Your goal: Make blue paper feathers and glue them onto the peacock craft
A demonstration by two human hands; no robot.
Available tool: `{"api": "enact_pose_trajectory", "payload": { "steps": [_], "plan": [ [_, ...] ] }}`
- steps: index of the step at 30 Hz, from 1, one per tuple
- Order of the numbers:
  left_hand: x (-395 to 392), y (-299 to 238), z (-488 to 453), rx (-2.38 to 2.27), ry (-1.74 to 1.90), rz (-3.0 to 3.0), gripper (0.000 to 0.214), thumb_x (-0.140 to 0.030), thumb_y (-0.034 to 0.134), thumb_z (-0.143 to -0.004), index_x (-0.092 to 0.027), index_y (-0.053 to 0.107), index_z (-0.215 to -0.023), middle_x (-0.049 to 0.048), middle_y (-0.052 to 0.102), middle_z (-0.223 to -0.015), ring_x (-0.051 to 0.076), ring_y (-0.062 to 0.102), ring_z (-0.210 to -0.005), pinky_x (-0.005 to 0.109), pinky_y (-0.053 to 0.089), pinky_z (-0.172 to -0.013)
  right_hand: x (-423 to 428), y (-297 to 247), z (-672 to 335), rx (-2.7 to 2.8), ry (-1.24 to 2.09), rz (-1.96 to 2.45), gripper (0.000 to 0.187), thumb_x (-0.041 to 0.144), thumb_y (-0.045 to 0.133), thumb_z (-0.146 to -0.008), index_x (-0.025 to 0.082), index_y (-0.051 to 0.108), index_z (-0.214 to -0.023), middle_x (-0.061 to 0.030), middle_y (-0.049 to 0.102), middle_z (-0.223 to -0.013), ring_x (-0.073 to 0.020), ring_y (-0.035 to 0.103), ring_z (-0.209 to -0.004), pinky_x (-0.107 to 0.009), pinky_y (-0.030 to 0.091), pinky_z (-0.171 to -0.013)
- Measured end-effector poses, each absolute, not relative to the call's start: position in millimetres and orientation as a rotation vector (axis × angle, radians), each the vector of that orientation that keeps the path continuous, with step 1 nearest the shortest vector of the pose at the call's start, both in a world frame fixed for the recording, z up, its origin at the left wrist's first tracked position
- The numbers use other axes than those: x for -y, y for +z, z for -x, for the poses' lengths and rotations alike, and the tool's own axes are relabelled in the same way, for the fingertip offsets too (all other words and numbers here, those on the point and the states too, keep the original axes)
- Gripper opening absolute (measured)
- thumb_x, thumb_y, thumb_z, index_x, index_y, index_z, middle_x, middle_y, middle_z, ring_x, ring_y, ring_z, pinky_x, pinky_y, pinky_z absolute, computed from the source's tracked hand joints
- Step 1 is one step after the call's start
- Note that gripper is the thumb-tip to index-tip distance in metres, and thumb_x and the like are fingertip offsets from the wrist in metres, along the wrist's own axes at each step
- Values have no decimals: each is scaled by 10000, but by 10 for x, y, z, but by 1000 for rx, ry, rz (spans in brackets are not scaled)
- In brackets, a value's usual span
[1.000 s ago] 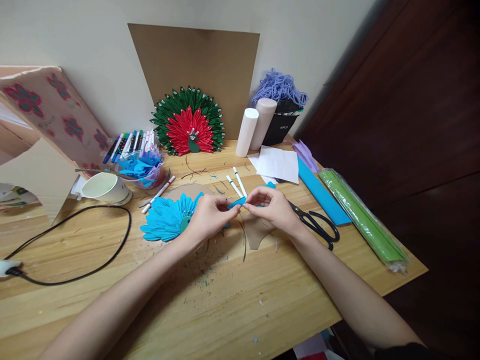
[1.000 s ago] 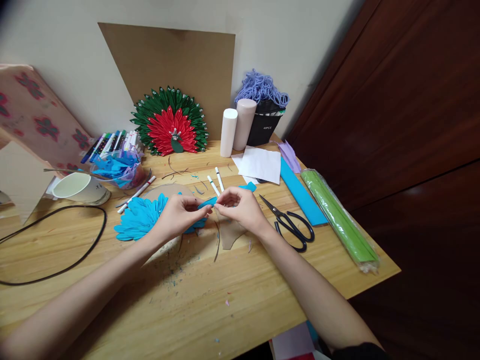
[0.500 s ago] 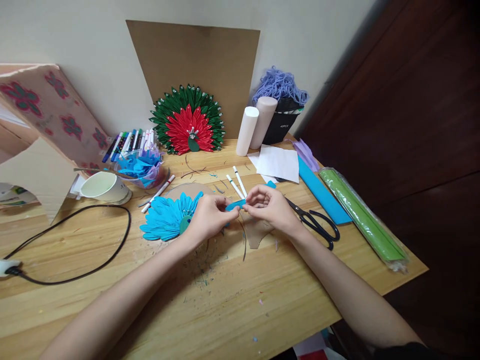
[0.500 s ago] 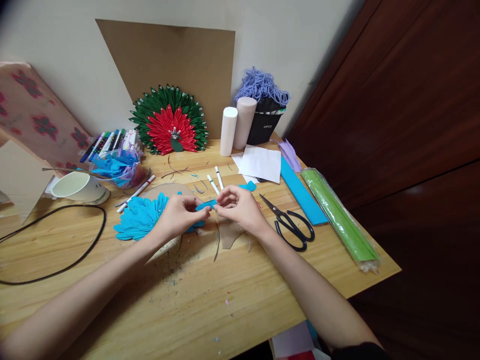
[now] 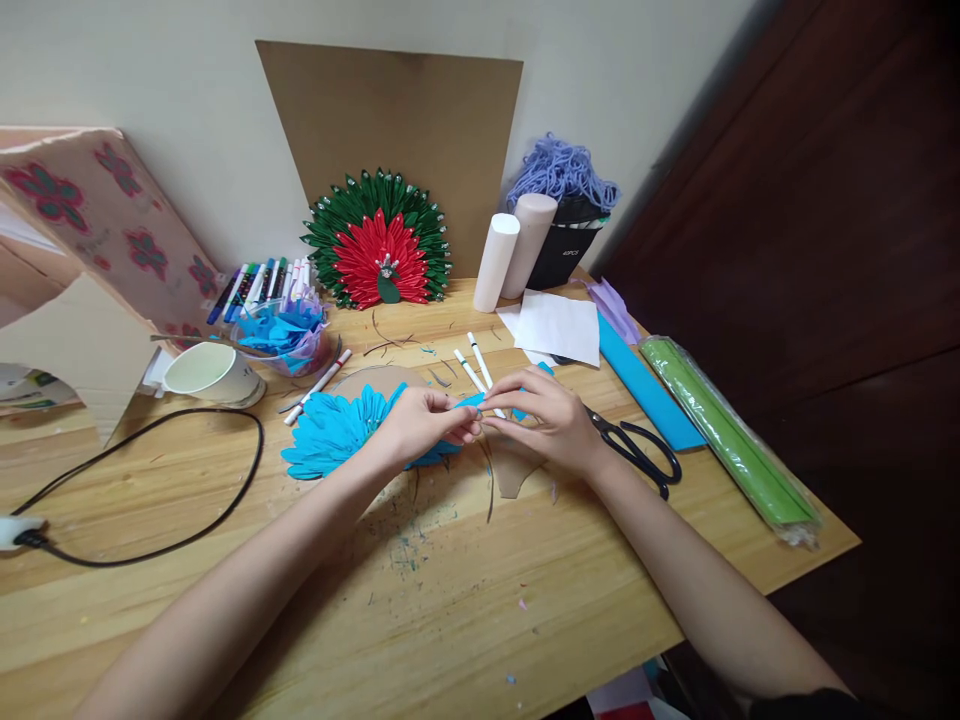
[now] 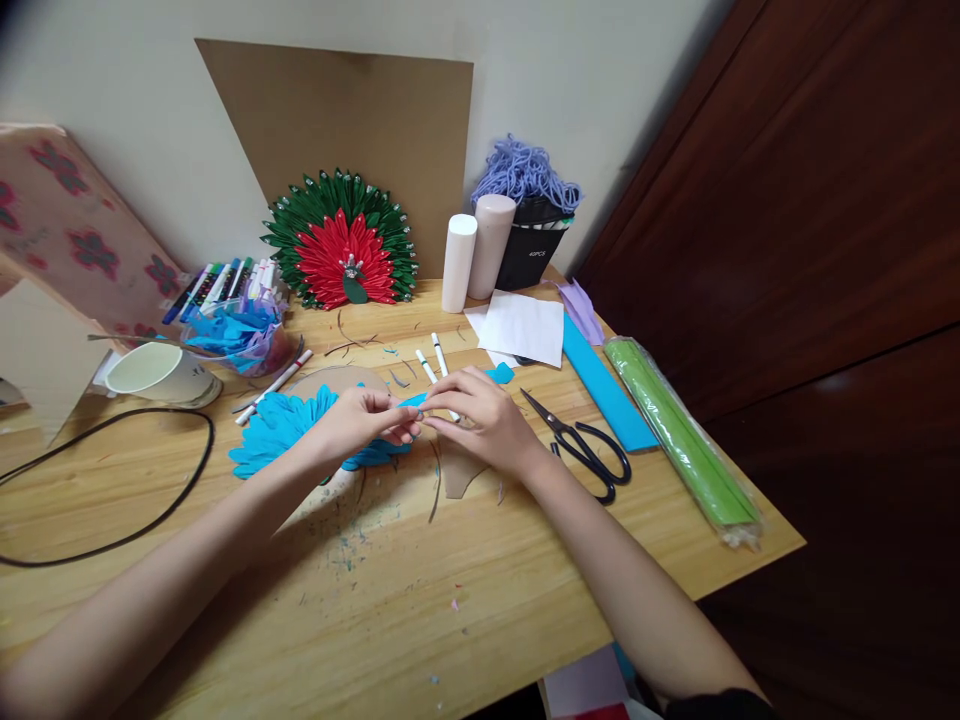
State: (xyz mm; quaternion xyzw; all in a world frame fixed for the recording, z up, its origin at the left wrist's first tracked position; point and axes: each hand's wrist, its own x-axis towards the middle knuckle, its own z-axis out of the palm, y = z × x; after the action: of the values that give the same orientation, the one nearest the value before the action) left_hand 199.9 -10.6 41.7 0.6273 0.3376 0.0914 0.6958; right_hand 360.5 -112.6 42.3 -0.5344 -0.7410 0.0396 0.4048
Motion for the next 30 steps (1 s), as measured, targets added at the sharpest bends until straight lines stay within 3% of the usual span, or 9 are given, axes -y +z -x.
{"api": "enact_pose_trajectory", "payload": {
  "steps": [11,18,25,27,30],
  "plan": [
    [83,471,-1953,-694,84,-1144,181,-293,666,-697,-115,699,-709,63,692,-734,69,586,-595,166,480,-615,1126,376,-3659,2034,-123,1298,162,134,522,-826,198,624,-935,-63,631,-866,-165,530,-797,-328,457,-713],
    [68,460,-1939,-688,-5,-1085,175,-269,630,-745,-103,684,-741,70,691,-737,84,609,-610,200,490,-662,1114,374,-3633,1985,-114,1289,124,130,558,-789,187,629,-873,-58,634,-827,-162,540,-766,-328,459,-704],
    [77,455,-1980,-660,346,-1470,287,-396,564,-773,-175,666,-925,62,670,-1015,172,582,-979,274,427,-863,1107,399,-3591,1667,209,1472,52,191,583,-763,195,628,-789,-33,610,-788,-158,557,-752,-313,453,-683],
    [98,452,-1983,-615,356,-1617,297,-392,596,-740,-169,672,-922,57,682,-960,175,589,-931,268,433,-822,1100,397,-3579,1596,343,1500,43,199,581,-764,185,621,-767,-30,610,-770,-151,555,-732,-297,452,-660],
    [122,425,-1978,-655,337,-1746,274,-386,599,-724,-140,683,-812,36,675,-746,143,584,-692,240,438,-633,1091,380,-3558,1532,453,1539,50,208,584,-756,175,613,-735,-30,613,-749,-147,549,-712,-286,445,-643]
  ]
}}
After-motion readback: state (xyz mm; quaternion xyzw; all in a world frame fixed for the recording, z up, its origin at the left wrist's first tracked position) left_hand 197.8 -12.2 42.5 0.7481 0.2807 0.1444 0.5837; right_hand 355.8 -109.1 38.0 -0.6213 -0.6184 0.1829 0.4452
